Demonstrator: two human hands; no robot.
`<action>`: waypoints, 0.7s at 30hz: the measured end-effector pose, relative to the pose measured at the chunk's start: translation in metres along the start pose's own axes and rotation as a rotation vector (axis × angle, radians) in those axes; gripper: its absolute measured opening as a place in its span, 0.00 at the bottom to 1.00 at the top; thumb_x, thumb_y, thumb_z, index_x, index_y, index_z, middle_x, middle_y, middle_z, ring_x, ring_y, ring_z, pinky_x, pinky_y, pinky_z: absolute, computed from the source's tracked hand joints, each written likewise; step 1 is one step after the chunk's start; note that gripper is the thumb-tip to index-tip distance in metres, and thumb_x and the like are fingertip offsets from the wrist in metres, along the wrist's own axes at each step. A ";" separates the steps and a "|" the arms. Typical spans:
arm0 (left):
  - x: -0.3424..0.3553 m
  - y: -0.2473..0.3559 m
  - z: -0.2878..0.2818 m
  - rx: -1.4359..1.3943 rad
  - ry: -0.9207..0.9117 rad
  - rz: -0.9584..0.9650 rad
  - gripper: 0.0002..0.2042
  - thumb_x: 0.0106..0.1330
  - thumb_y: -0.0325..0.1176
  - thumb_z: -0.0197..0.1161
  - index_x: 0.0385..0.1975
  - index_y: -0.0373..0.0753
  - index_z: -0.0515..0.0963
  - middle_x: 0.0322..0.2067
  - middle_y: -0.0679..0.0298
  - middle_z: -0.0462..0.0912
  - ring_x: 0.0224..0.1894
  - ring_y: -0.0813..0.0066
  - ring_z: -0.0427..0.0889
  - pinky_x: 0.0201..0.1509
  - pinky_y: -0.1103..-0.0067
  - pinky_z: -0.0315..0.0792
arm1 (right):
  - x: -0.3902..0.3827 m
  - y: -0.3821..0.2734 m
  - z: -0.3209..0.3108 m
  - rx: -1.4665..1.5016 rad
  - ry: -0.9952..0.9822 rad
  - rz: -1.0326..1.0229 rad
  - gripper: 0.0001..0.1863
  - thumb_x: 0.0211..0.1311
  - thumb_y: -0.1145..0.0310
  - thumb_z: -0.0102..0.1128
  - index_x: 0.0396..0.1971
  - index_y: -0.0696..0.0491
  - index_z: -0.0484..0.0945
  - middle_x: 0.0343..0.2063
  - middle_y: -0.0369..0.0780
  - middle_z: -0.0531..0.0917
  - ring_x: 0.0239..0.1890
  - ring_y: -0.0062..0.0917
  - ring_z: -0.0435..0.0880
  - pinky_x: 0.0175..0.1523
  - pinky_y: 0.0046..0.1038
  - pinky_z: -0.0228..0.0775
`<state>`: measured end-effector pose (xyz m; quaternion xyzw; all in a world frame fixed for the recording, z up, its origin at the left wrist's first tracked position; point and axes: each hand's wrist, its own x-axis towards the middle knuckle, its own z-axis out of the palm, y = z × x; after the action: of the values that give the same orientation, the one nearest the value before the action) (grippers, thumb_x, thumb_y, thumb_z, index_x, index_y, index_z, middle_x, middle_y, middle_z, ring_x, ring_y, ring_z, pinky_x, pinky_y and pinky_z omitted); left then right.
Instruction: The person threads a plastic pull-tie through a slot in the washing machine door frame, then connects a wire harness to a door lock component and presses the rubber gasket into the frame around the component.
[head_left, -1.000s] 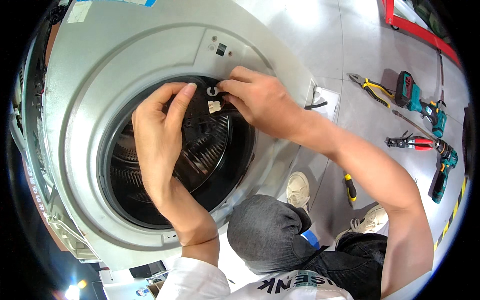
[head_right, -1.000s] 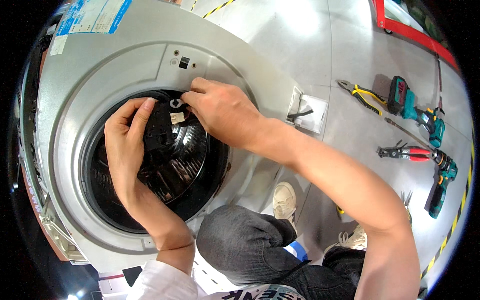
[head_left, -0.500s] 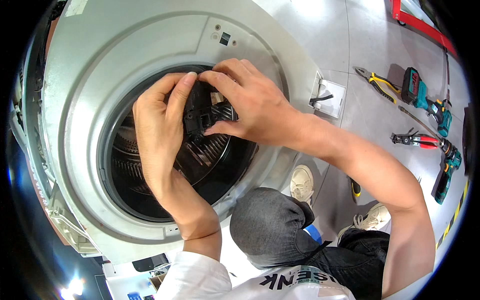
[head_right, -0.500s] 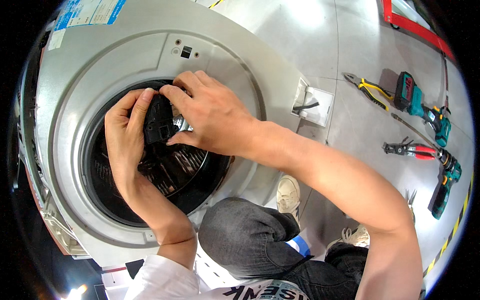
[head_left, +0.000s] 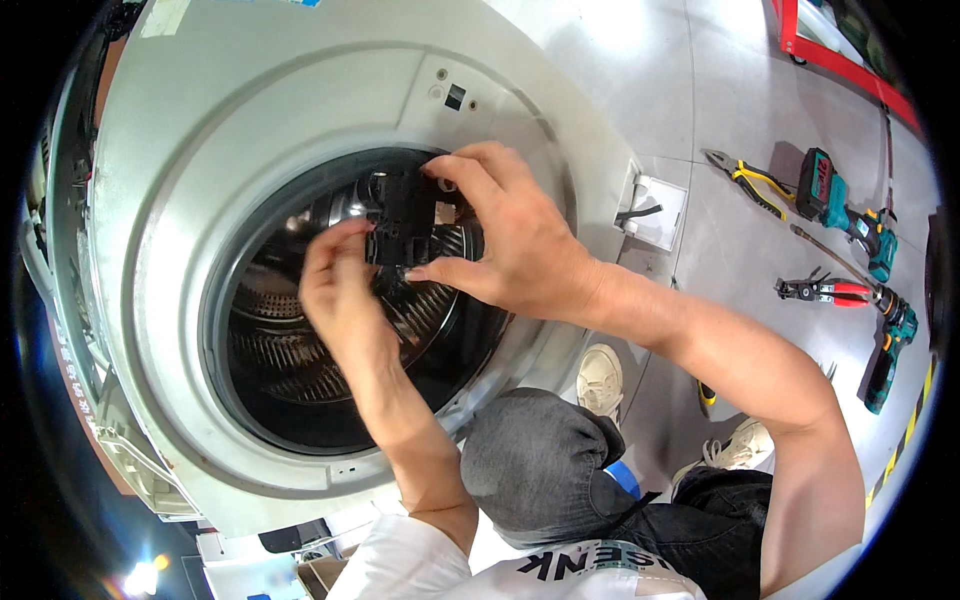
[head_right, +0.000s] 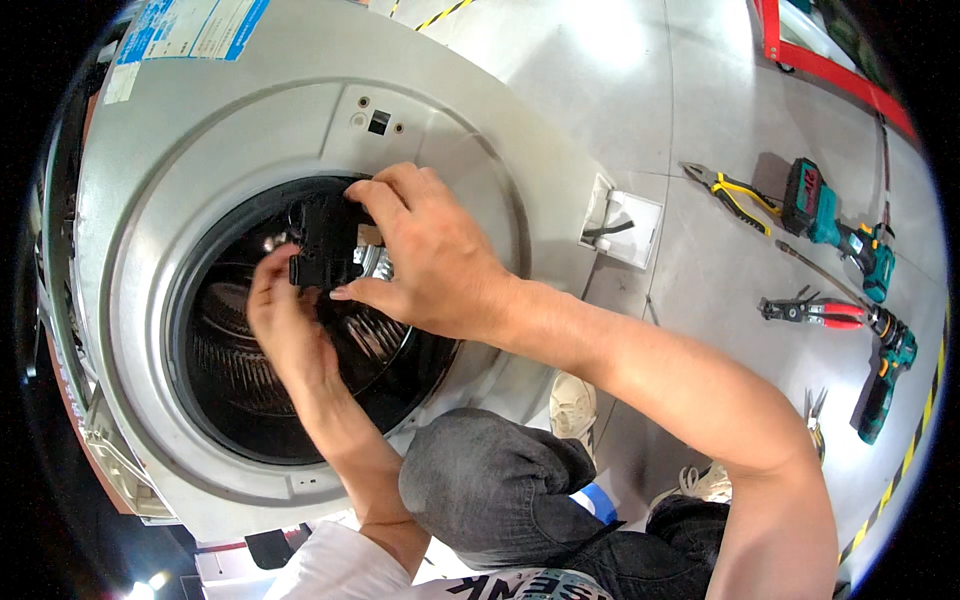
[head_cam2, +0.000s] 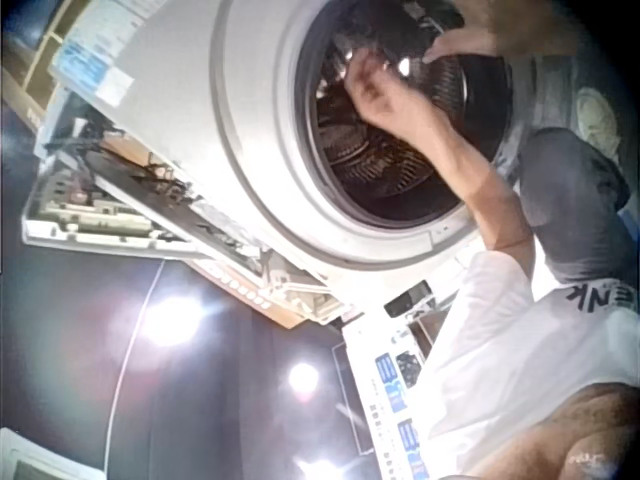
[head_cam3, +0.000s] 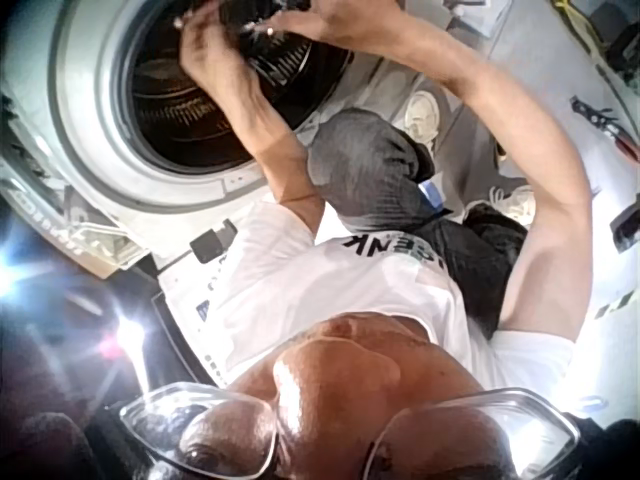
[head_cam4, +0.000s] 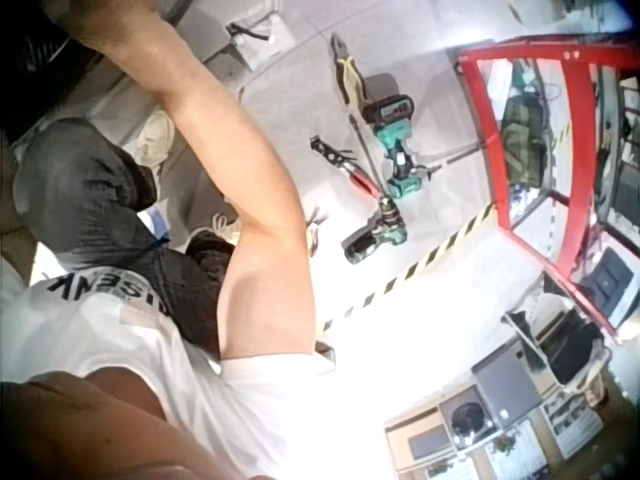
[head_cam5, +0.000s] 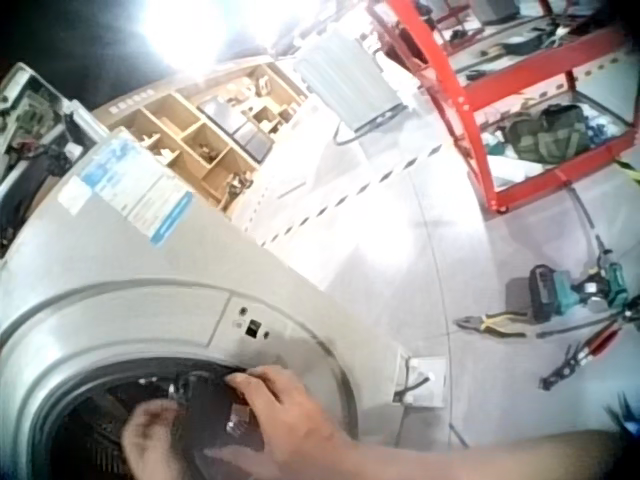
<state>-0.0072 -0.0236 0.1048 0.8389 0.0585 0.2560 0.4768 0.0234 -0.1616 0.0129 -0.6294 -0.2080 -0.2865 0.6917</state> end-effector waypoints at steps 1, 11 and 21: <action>0.005 -0.009 0.004 -0.026 -0.159 0.077 0.11 0.62 0.17 0.49 0.42 0.31 0.75 0.38 0.63 0.79 0.37 0.81 0.77 0.42 0.86 0.70 | 0.000 -0.001 -0.001 -0.034 0.006 -0.010 0.38 0.37 0.58 0.76 0.50 0.59 0.70 0.45 0.46 0.72 0.48 0.41 0.72 0.51 0.35 0.67; -0.001 -0.040 0.036 -0.498 -0.334 -0.058 0.13 0.65 0.24 0.51 0.49 0.35 0.70 0.39 0.64 0.78 0.38 0.77 0.78 0.40 0.84 0.72 | -0.002 0.001 0.000 -0.034 -0.001 0.011 0.38 0.37 0.58 0.77 0.49 0.59 0.71 0.46 0.47 0.71 0.48 0.42 0.72 0.52 0.35 0.68; 0.004 -0.050 0.025 -0.003 -0.236 0.348 0.15 0.54 0.21 0.63 0.41 0.33 0.70 0.33 0.64 0.78 0.36 0.77 0.77 0.42 0.82 0.71 | -0.010 0.006 0.004 0.002 0.002 -0.040 0.37 0.39 0.57 0.74 0.49 0.60 0.68 0.46 0.50 0.70 0.48 0.45 0.70 0.54 0.38 0.64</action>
<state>0.0155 -0.0142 0.0545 0.8598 -0.1440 0.2346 0.4301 0.0201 -0.1564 0.0030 -0.6240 -0.2205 -0.3006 0.6867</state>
